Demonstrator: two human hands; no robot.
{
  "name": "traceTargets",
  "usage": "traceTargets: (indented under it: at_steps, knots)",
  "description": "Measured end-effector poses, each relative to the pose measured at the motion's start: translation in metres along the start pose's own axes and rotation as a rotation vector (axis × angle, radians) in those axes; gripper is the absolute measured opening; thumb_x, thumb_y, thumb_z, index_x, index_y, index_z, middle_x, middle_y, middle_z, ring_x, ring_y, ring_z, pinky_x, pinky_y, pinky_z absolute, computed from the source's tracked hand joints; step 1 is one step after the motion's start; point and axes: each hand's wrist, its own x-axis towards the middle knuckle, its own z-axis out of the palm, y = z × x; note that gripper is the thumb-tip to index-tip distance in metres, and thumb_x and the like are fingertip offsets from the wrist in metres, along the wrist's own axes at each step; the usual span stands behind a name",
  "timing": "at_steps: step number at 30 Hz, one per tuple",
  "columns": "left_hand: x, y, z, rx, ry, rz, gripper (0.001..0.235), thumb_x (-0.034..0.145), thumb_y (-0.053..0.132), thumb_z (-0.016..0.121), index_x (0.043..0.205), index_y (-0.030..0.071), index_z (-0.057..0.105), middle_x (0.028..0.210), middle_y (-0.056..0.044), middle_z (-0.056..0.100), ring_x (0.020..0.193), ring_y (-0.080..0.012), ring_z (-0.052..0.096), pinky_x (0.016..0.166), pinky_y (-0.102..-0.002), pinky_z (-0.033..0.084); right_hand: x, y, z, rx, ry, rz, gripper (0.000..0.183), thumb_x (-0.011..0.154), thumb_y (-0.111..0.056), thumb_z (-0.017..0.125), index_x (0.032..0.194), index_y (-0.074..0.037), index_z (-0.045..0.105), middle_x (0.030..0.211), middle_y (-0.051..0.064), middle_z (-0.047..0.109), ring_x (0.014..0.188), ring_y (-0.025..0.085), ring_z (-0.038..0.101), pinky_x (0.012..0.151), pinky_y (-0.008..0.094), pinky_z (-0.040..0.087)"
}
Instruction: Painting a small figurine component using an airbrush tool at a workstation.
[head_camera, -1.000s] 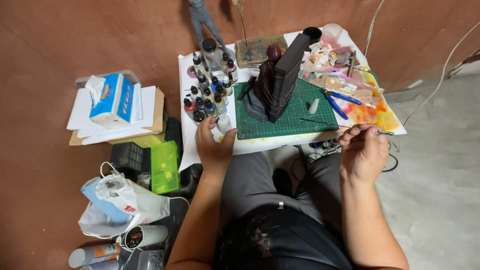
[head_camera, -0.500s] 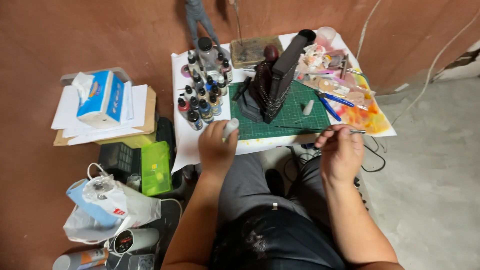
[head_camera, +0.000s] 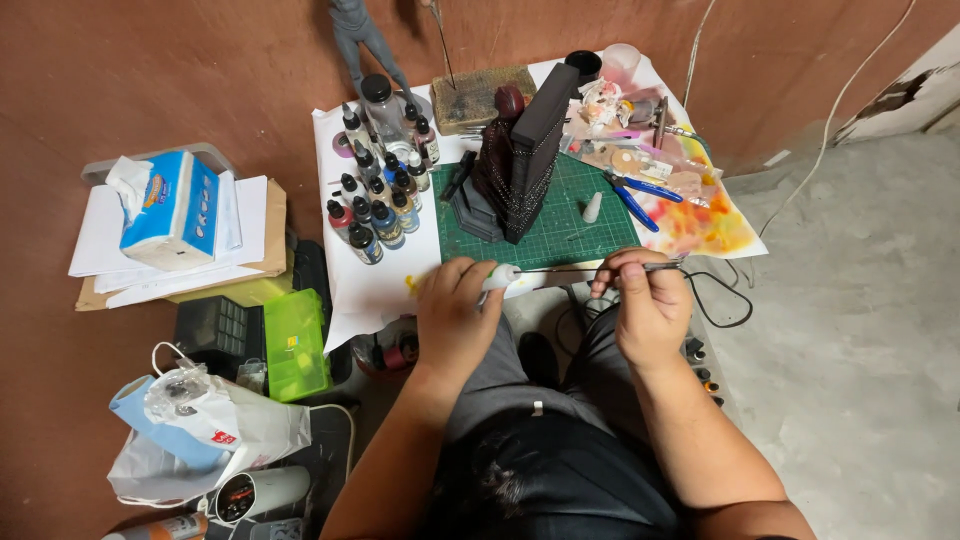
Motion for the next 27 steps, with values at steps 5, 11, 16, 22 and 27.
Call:
traceTargets:
  at_steps: [5, 11, 16, 22, 27]
  knots:
    - [-0.012, 0.007, 0.009, 0.003, -0.027, 0.076, 0.039, 0.077, 0.023, 0.084, 0.114, 0.02, 0.072, 0.098, -0.003, 0.062, 0.087, -0.0268, 0.067, 0.082, -0.042, 0.052, -0.005, 0.0, 0.008, -0.122, -0.137, 0.018, 0.017, 0.102, 0.0, 0.058, 0.093, 0.01, 0.067, 0.072, 0.02, 0.063, 0.059, 0.026, 0.066, 0.053, 0.038, 0.058]
    - [-0.011, 0.017, 0.005, -0.121, -0.066, 0.062, 0.036, 0.084, 0.018, 0.08, 0.119, 0.013, 0.072, 0.098, -0.007, 0.062, 0.086, -0.0301, 0.066, 0.081, -0.043, 0.05, -0.006, 0.0, 0.011, -0.212, -0.186, 0.044, 0.016, 0.101, -0.001, 0.06, 0.091, 0.008, 0.07, 0.069, 0.018, 0.067, 0.058, 0.024, 0.067, 0.054, 0.036, 0.058]
    - [-0.012, 0.013, 0.008, -0.11, -0.075, 0.003, 0.035, 0.086, 0.022, 0.08, 0.118, 0.013, 0.071, 0.1, -0.008, 0.063, 0.09, -0.0302, 0.067, 0.083, -0.043, 0.05, -0.007, 0.013, 0.001, -0.072, -0.066, 0.1, 0.019, 0.107, -0.002, 0.054, 0.098, 0.01, 0.065, 0.072, 0.019, 0.064, 0.063, 0.023, 0.065, 0.059, 0.037, 0.059]
    - [-0.007, 0.007, 0.009, -0.078, -0.062, -0.072, 0.035, 0.086, 0.027, 0.081, 0.115, 0.011, 0.072, 0.1, -0.008, 0.065, 0.09, -0.0297, 0.069, 0.081, -0.044, 0.051, 0.001, 0.016, -0.007, -0.032, 0.022, 0.116, 0.02, 0.11, -0.005, 0.05, 0.102, 0.009, 0.061, 0.075, 0.02, 0.061, 0.064, 0.025, 0.066, 0.059, 0.036, 0.058]
    - [-0.003, 0.007, 0.012, -0.102, -0.034, -0.129, 0.034, 0.084, 0.026, 0.082, 0.114, 0.011, 0.073, 0.1, -0.006, 0.067, 0.089, -0.0291, 0.07, 0.081, -0.043, 0.051, 0.007, 0.023, -0.01, 0.028, 0.178, 0.175, 0.02, 0.111, -0.009, 0.051, 0.105, 0.008, 0.059, 0.074, 0.022, 0.061, 0.062, 0.026, 0.066, 0.056, 0.035, 0.059]
